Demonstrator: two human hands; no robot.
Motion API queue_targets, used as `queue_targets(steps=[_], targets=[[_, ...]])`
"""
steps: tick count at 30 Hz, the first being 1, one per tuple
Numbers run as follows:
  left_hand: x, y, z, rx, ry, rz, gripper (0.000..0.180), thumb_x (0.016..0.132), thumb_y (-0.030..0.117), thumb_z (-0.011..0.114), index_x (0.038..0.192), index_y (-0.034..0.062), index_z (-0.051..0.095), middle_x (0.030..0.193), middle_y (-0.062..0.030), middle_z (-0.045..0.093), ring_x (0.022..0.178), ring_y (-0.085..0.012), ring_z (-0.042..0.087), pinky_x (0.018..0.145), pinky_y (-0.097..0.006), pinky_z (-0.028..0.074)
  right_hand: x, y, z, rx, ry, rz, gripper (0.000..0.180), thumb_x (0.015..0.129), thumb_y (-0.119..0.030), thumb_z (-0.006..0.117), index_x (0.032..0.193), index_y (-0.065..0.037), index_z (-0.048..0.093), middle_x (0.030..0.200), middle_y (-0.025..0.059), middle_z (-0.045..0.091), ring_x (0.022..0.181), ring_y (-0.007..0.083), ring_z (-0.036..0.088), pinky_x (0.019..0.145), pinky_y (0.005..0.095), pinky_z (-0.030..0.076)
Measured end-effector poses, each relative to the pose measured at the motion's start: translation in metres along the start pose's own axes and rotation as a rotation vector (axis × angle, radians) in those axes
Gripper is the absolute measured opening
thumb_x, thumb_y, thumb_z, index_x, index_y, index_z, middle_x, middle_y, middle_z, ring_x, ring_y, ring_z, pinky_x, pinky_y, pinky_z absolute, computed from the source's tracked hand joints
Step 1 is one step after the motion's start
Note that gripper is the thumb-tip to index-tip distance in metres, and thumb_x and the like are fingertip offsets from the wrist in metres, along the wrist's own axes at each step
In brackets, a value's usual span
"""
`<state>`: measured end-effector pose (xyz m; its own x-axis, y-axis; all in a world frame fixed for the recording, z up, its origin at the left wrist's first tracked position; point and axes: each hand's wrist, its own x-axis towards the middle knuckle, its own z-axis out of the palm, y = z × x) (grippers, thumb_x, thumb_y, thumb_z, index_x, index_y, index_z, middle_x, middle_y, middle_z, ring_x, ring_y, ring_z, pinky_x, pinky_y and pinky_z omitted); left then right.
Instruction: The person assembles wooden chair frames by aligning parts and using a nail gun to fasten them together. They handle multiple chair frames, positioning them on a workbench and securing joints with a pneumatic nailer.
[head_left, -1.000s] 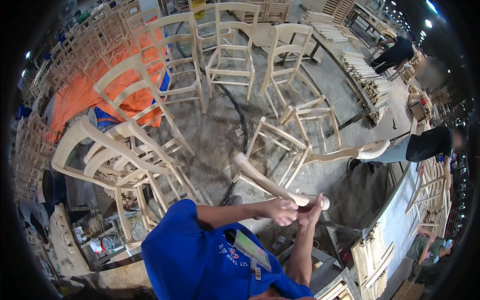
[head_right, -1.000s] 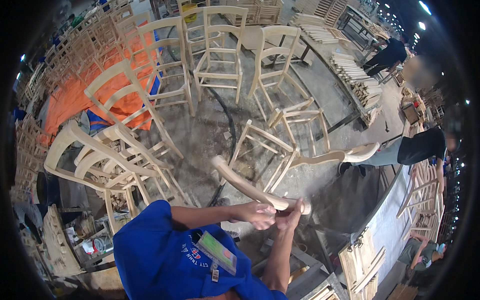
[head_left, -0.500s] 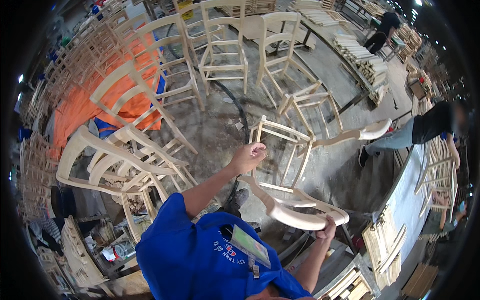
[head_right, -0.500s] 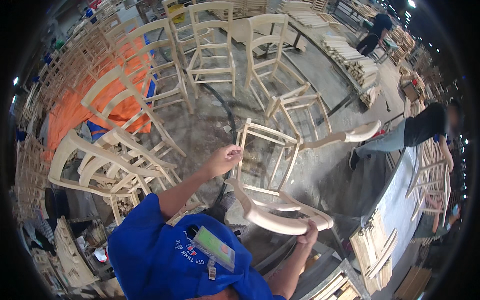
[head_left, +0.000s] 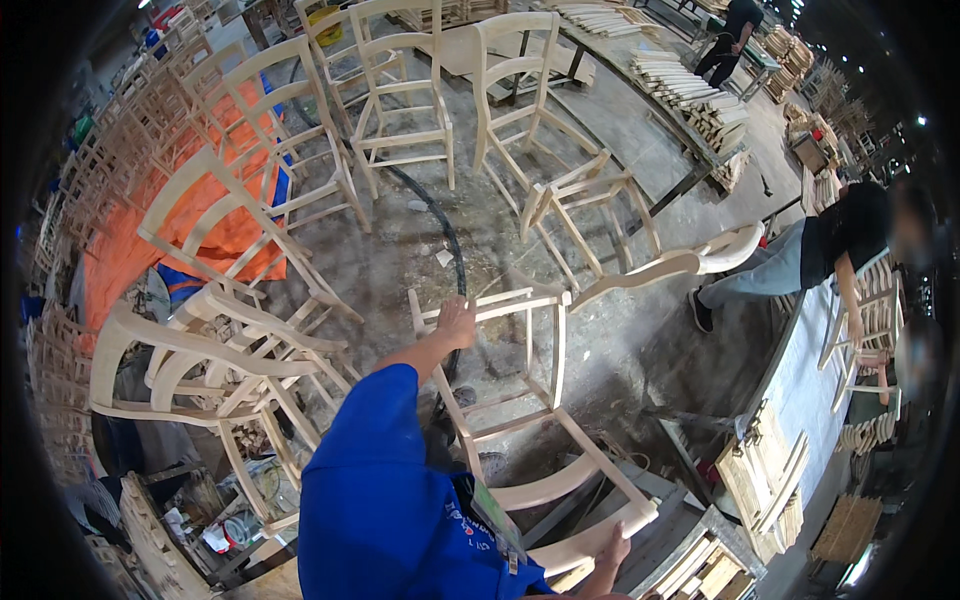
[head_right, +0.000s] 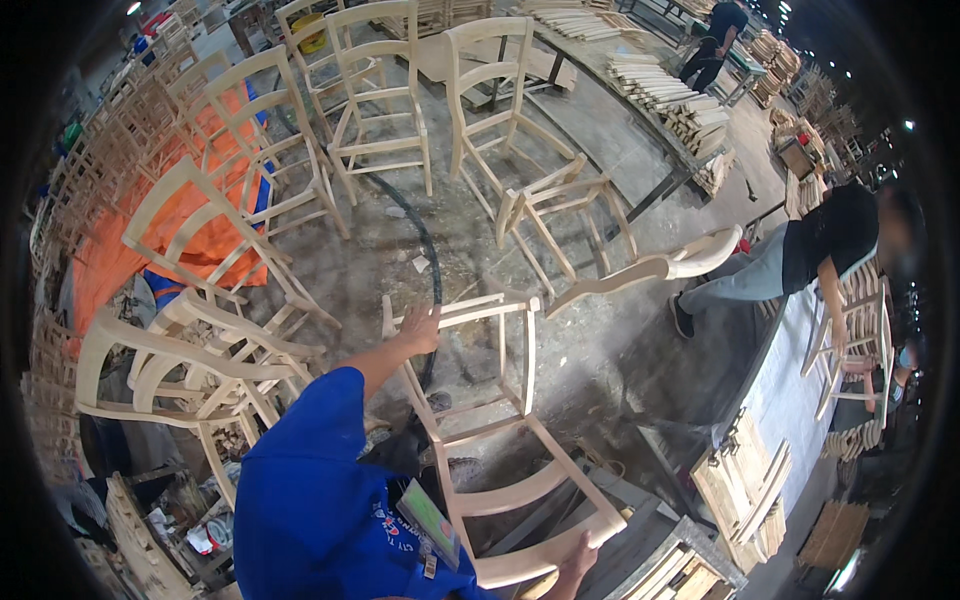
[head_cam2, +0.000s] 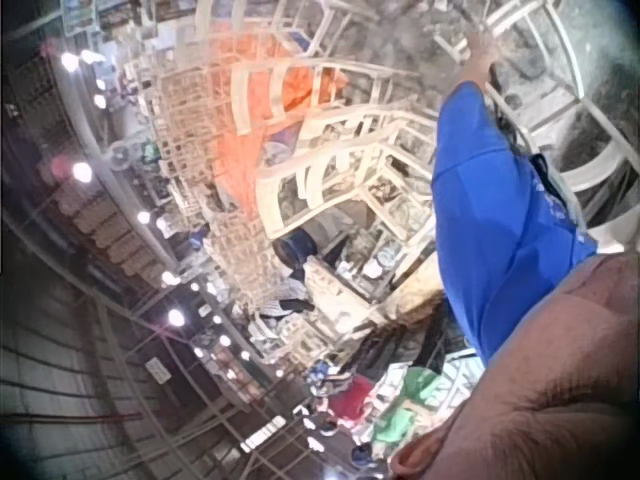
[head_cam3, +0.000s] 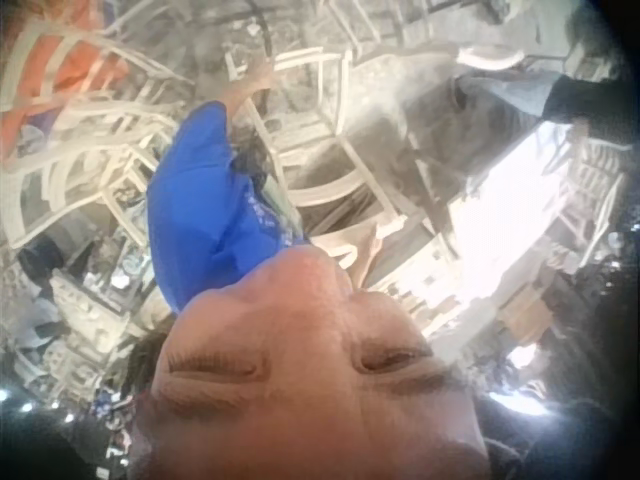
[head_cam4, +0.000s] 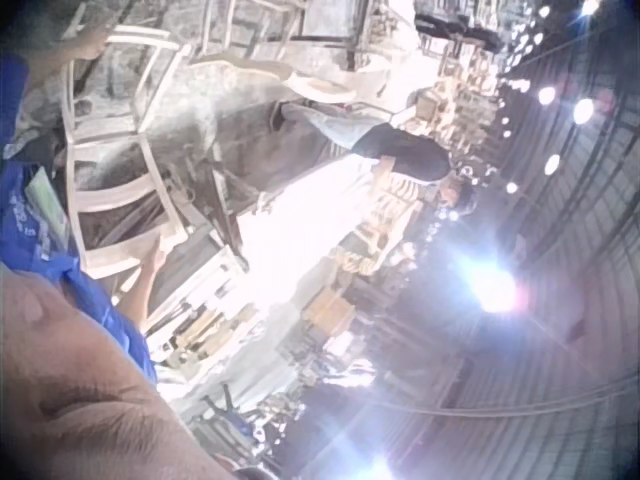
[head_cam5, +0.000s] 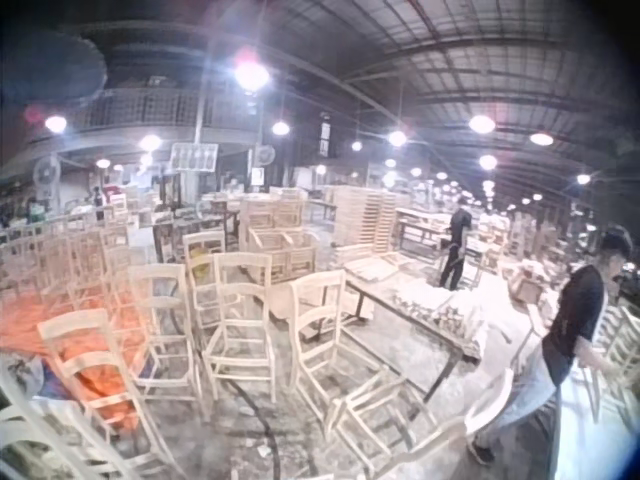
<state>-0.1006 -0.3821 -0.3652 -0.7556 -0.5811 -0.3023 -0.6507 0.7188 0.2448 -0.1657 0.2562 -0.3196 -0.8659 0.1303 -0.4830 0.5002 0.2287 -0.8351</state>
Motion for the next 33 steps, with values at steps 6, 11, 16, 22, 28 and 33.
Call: queue_targets(steps=[6,11,16,22,28,33], targets=[[0.049,-0.025,0.044,-0.032,-0.272,-0.196,0.068,0.085,0.028,0.07,0.143,-0.001,0.052,0.151,-0.0263,0.047,0.145,-0.0453,0.039,0.117,-0.054,0.035,-0.039,0.03,0.007,-0.582,0.226,0.076,0.068,0.093,-0.057,0.07,0.127,0.001,0.067,0.115,0.0207,0.071,0.101,0.0312,0.068,0.088,0.0443,0.057],[0.077,-0.046,0.071,-0.346,-0.377,-0.199,0.055,0.08,0.032,0.066,0.124,0.0006,0.069,0.126,-0.0252,0.068,0.119,-0.0395,0.065,0.1,-0.048,0.054,-0.051,0.003,0.04,-0.812,0.448,0.286,0.074,0.088,-0.061,0.073,0.125,0.004,0.069,0.116,0.0227,0.072,0.101,0.0339,0.069,0.091,0.0455,0.057],[0.042,-0.089,0.056,-0.403,-0.232,-0.249,0.056,0.078,0.042,0.068,0.119,0.0045,0.072,0.119,-0.0224,0.072,0.111,-0.0383,0.068,0.096,-0.047,0.054,-0.047,-0.053,0.051,-0.758,0.399,0.201,0.073,0.09,-0.056,0.074,0.127,0.006,0.066,0.118,0.0208,0.072,0.102,0.032,0.069,0.089,0.0417,0.058],[-0.045,-0.15,-0.036,-0.684,0.057,-0.364,0.067,0.077,0.057,0.075,0.116,0.003,0.073,0.106,-0.0184,0.075,0.101,-0.035,0.072,0.089,-0.044,0.054,-0.019,-0.178,0.07,-0.602,0.101,-0.245,0.07,0.095,-0.056,0.068,0.126,0.006,0.063,0.112,0.0166,0.069,0.098,0.0267,0.067,0.083,0.0389,0.056],[-0.131,-0.156,-0.135,-1.188,0.426,-0.366,0.042,0.086,0.035,0.081,0.11,0.0005,0.072,0.091,-0.0077,0.072,0.081,-0.0143,0.067,0.07,-0.03,0.05,-0.035,-0.35,0.079,-0.455,-0.053,-0.756,0.067,0.095,-0.054,0.069,0.126,0.006,0.062,0.104,0.0156,0.068,0.093,0.022,0.065,0.078,0.0364,0.053],[-0.165,-0.132,-0.187,-1.69,0.662,-0.201,0.019,0.093,0.023,0.077,0.097,0.0066,0.069,0.073,0.0025,0.061,0.059,-0.0052,0.053,0.052,-0.022,0.039,-0.113,-0.534,-0.015,-0.695,0.114,-1.536,0.067,0.1,-0.048,0.059,0.137,0.008,0.055,0.126,0.0235,0.065,0.109,0.0305,0.064,0.095,0.0415,0.051]])
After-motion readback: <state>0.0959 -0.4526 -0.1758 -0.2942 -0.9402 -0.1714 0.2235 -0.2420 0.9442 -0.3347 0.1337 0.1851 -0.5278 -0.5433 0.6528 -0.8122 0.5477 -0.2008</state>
